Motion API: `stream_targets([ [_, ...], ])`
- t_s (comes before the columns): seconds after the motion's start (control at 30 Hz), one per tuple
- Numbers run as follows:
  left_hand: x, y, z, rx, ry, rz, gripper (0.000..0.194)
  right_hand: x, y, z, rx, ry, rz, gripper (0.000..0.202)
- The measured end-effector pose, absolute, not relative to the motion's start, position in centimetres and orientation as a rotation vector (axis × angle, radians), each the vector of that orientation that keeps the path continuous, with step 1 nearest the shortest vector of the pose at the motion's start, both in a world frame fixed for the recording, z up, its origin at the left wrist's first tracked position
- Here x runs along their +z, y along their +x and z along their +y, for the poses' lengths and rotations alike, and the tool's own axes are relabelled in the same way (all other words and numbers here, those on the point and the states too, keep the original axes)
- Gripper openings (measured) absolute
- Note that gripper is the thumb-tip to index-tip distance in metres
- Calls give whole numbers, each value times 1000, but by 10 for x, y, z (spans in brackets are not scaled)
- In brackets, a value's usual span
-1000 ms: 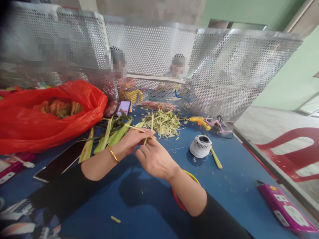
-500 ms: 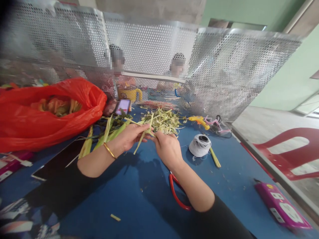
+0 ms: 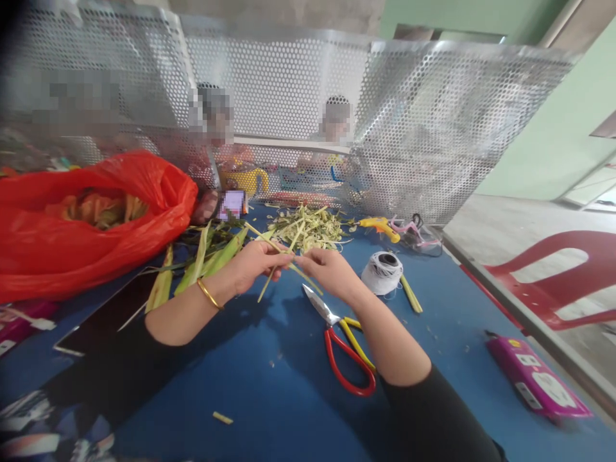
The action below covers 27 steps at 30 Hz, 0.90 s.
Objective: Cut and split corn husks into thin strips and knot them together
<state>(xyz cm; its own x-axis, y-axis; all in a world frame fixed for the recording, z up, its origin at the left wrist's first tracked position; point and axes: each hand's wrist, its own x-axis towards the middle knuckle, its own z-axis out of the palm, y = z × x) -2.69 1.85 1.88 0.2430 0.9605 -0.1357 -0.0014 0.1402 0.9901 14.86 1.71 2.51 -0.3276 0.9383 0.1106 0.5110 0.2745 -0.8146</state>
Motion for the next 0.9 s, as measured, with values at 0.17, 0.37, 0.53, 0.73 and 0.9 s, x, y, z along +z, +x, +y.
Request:
stream_targets([
  [0.17, 17, -23, 13, 798, 1194, 1006, 30, 12, 135, 19, 1173, -1144, -1413, 33],
  [0.37, 11, -16, 11, 819, 1204, 1067, 22, 3, 129, 21, 1202, -1096, -1250, 29],
  [0.53, 8, -15, 11, 827, 1244, 1041, 19, -5, 129, 28, 1047, -1142, -1144, 30],
  [0.73, 10, -18, 11, 782, 1259, 1088, 17, 10, 141, 24, 790, -1429, -1529, 42],
  [0.9, 7, -13, 5, 677, 1431, 1105, 27, 27, 146, 11, 258, -1439, -1824, 35],
])
